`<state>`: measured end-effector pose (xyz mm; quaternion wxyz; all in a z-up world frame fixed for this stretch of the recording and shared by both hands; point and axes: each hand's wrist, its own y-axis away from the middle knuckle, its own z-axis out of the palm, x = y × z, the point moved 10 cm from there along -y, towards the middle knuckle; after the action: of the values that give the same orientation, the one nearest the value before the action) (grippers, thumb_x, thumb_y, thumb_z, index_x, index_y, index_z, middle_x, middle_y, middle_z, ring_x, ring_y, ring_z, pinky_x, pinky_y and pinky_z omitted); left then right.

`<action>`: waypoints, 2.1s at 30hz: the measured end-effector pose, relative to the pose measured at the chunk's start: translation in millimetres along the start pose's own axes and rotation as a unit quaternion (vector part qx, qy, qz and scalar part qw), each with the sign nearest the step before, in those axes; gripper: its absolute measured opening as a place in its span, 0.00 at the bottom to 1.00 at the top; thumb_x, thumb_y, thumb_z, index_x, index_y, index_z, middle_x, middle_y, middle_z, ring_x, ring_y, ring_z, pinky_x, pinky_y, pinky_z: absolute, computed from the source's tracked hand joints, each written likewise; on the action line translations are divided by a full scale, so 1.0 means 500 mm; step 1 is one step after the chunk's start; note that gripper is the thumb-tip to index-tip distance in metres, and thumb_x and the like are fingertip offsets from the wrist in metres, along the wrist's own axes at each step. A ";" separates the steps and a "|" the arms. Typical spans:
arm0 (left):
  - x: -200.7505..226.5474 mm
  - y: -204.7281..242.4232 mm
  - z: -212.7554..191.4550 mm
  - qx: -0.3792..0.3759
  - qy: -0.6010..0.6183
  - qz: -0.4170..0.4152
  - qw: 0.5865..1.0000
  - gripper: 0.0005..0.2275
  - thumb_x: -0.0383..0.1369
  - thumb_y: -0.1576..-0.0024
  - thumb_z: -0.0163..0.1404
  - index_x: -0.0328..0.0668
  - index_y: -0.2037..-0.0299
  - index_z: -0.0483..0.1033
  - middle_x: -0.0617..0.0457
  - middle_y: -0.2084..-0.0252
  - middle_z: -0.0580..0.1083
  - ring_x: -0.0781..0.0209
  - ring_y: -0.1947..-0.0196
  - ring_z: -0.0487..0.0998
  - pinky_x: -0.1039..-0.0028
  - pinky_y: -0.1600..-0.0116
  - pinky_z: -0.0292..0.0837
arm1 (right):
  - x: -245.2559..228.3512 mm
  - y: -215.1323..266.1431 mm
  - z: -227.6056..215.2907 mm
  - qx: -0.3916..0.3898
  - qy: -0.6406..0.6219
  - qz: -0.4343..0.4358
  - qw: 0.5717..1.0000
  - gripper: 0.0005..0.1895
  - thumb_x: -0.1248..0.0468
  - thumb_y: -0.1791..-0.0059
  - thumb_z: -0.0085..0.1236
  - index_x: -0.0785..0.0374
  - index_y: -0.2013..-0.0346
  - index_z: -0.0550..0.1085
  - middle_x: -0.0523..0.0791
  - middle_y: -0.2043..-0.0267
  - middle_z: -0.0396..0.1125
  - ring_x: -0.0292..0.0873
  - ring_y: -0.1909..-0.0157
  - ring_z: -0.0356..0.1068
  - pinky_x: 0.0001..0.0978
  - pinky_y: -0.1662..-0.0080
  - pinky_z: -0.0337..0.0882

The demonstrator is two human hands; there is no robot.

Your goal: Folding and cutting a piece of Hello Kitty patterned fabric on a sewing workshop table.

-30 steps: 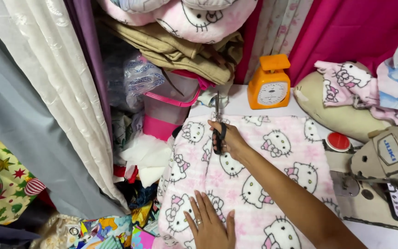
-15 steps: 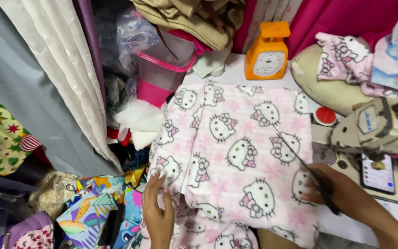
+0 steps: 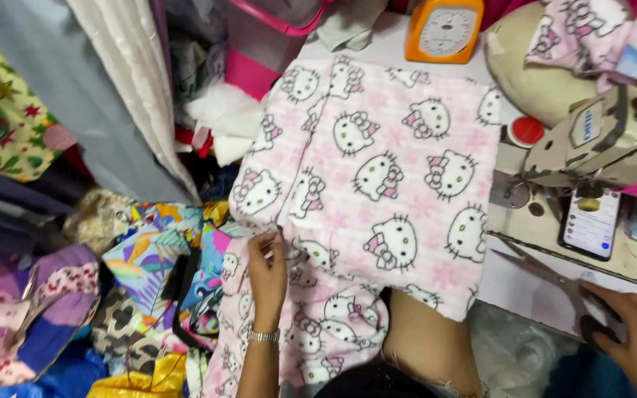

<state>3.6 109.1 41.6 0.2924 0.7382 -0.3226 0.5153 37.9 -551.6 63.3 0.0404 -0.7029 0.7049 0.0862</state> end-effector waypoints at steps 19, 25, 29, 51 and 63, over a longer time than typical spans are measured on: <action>0.012 0.026 0.048 -0.172 0.246 -0.036 0.953 0.10 0.29 0.38 0.54 0.34 0.49 0.79 0.56 0.65 0.78 0.71 0.67 0.80 0.81 0.59 0.81 | -0.844 -0.024 -0.068 0.034 -0.449 -0.319 0.834 0.19 0.66 0.50 0.63 0.62 0.44 0.77 0.53 0.43 0.68 0.58 0.40 0.71 0.52 0.44 0.75; 0.031 0.017 0.027 -0.149 0.245 -0.025 0.958 0.10 0.26 0.41 0.58 0.29 0.51 0.81 0.51 0.70 0.80 0.67 0.71 0.81 0.76 0.63 0.83 | -0.940 -0.103 0.009 -0.033 -0.410 -0.285 0.866 0.12 0.65 0.55 0.67 0.65 0.58 0.80 0.47 0.67 0.71 0.46 0.65 0.76 0.37 0.60 0.75; -0.057 -0.005 0.026 -0.132 0.223 -0.057 0.964 0.10 0.28 0.41 0.59 0.29 0.53 0.82 0.46 0.70 0.81 0.63 0.71 0.81 0.72 0.62 0.84 | -0.856 -0.150 -0.021 -0.023 -0.522 -0.223 0.823 0.11 0.63 0.52 0.66 0.63 0.57 0.78 0.48 0.61 0.71 0.47 0.55 0.73 0.41 0.51 0.73; 0.712 0.042 0.466 -0.545 0.001 0.137 0.827 0.33 0.39 0.44 0.49 0.52 0.25 0.55 0.45 0.30 0.69 0.54 0.32 0.71 0.72 0.49 0.83 | -0.439 -0.130 -0.696 0.276 -0.684 0.011 0.675 0.07 0.70 0.39 0.52 0.53 0.55 0.75 0.39 0.58 0.71 0.30 0.66 0.69 0.11 0.68 0.75; 1.057 -0.212 0.973 -0.334 0.125 0.464 0.811 0.34 0.53 0.46 0.60 0.41 0.34 0.68 0.46 0.33 0.73 0.54 0.32 0.72 0.67 0.29 0.63 | -0.112 -0.435 -0.752 0.316 -0.478 -0.145 0.806 0.10 0.62 0.42 0.58 0.52 0.49 0.65 0.44 0.53 0.59 0.44 0.50 0.61 0.38 0.51 0.66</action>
<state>502.2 -289.0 388.0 0.2850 0.2872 -0.7395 0.5380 279.8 -563.0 428.3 0.6043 -0.6152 0.4743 0.1770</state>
